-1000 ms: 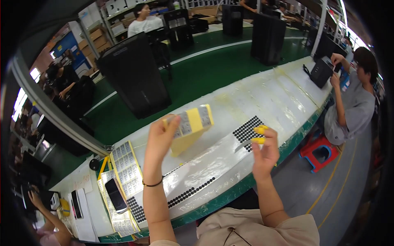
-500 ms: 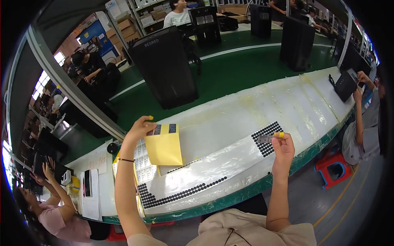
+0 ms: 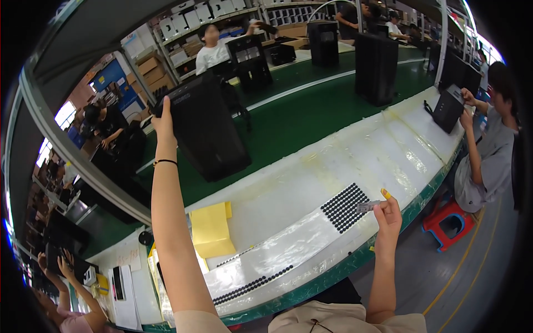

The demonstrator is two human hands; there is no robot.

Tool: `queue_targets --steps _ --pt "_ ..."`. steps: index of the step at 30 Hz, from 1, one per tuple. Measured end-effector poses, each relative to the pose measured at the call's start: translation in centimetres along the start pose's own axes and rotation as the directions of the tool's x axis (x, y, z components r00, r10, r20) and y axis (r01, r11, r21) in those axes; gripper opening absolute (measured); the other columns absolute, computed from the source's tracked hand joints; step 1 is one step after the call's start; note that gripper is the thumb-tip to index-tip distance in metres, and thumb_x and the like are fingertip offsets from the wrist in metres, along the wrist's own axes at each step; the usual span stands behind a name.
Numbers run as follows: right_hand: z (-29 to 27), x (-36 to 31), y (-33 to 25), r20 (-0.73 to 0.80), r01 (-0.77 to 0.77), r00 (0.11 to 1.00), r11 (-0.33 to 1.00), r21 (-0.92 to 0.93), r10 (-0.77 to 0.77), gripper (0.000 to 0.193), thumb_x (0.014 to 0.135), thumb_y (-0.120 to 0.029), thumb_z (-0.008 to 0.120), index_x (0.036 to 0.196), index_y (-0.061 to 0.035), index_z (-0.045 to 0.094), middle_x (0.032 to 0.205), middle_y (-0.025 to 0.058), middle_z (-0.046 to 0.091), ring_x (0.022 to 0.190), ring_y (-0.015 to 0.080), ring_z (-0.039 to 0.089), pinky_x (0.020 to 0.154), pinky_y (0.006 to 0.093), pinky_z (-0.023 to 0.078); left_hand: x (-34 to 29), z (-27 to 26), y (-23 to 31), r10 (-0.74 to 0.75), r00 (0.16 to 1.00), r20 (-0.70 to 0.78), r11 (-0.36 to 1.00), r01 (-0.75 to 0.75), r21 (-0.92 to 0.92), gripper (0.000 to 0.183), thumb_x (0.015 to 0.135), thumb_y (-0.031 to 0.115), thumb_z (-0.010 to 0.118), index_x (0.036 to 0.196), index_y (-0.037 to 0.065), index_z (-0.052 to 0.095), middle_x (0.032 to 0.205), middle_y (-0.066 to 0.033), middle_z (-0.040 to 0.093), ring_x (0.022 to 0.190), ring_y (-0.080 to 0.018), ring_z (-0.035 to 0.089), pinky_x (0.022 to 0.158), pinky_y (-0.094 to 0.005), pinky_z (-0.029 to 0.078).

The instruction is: Applying product labels and stickers to the external casing of electronic devices on an assembly line.

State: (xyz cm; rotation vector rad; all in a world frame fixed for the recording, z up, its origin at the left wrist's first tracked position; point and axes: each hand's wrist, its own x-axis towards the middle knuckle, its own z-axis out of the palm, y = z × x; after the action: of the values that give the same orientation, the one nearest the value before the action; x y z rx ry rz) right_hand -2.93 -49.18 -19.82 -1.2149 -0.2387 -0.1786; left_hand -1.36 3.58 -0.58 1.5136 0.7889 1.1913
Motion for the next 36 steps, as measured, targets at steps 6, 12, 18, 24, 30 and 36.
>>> queue_targets --steps 6,12,18,24,30,36 --pt "-3.8 1.3 1.4 -0.073 -0.084 0.994 0.994 -0.075 0.078 0.042 0.09 -0.007 0.059 0.131 0.0016 0.049 0.09 -0.0027 0.054 0.091 0.0067 0.051 0.09 0.0229 0.036 0.9 2.0 -0.8 -0.093 0.996 -0.016 0.987 0.09 -0.13 0.105 0.074 0.046 0.072 0.145 -0.007 0.015 0.149 -0.0237 0.023 0.136 -0.0342 0.03 0.11 -0.0466 0.028" --pt "-3.7 2.4 2.5 -0.015 -0.144 0.989 0.989 -0.021 0.144 0.052 0.093 -0.011 0.055 0.142 -0.0052 0.036 0.113 0.0057 0.053 0.11 0.0148 0.052 0.102 0.0305 0.037 -3.3 3.6 -0.1 0.057 0.976 -0.212 0.991 -0.081 -0.106 0.086 0.074 0.042 0.069 0.135 -0.005 0.03 0.143 -0.0224 0.025 0.133 -0.0309 0.03 0.104 -0.0436 0.034" --pt "1.5 5.4 2.5 0.154 -0.198 0.971 0.974 0.105 0.181 0.062 0.096 -0.017 0.053 0.149 -0.0157 0.019 0.141 0.013 0.034 0.122 0.0258 0.048 0.104 0.0402 0.039 -6.7 1.9 -0.5 0.163 0.967 -0.198 0.952 -0.207 -0.227 0.064 0.081 0.03 0.065 0.126 0.002 0.029 0.126 -0.0175 0.036 0.123 -0.027 0.038 0.104 -0.0416 0.034" --pt "9.1 9.4 1.2 0.408 -0.397 0.867 0.892 0.215 0.287 0.072 0.098 -0.038 0.05 0.15 -0.0236 0.002 0.152 0.0115 0.015 0.129 0.035 0.042 0.101 0.0498 0.042 -10.9 -1.3 -1.0 0.228 0.972 0.051 0.843 -0.171 -0.51 0.068 0.081 0.029 0.061 0.137 0.013 0.025 0.132 -0.0115 0.041 0.127 -0.0254 0.037 0.109 -0.0398 0.027" --pt "17.1 10.1 -0.6 0.464 -0.439 0.834 0.868 0.231 0.298 0.092 0.088 -0.061 0.052 0.151 -0.0244 -0.004 0.154 0.0085 0.005 0.129 0.0373 0.038 0.098 0.0547 0.042 -12.3 -3.9 -3.1 0.356 0.898 0.258 0.831 -0.179 -0.526 0.07 0.082 0.03 0.062 0.14 0.014 0.027 0.131 -0.0075 0.044 0.125 -0.0225 0.04 0.109 -0.0382 0.025" --pt "19.0 7.5 0.1 0.462 -0.473 0.835 0.82 0.323 0.299 0.089 0.086 -0.07 0.047 0.15 -0.0274 0.004 0.155 0.004 0.006 0.126 0.0289 0.038 0.097 0.0507 0.04 -17.8 -2.9 -2.5 0.278 0.896 0.346 0.555 0.144 -0.819 0.057 0.097 0.047 0.044 0.137 0.007 0.039 0.13 -0.0079 0.049 0.123 -0.0222 0.046 0.107 -0.0364 0.033"
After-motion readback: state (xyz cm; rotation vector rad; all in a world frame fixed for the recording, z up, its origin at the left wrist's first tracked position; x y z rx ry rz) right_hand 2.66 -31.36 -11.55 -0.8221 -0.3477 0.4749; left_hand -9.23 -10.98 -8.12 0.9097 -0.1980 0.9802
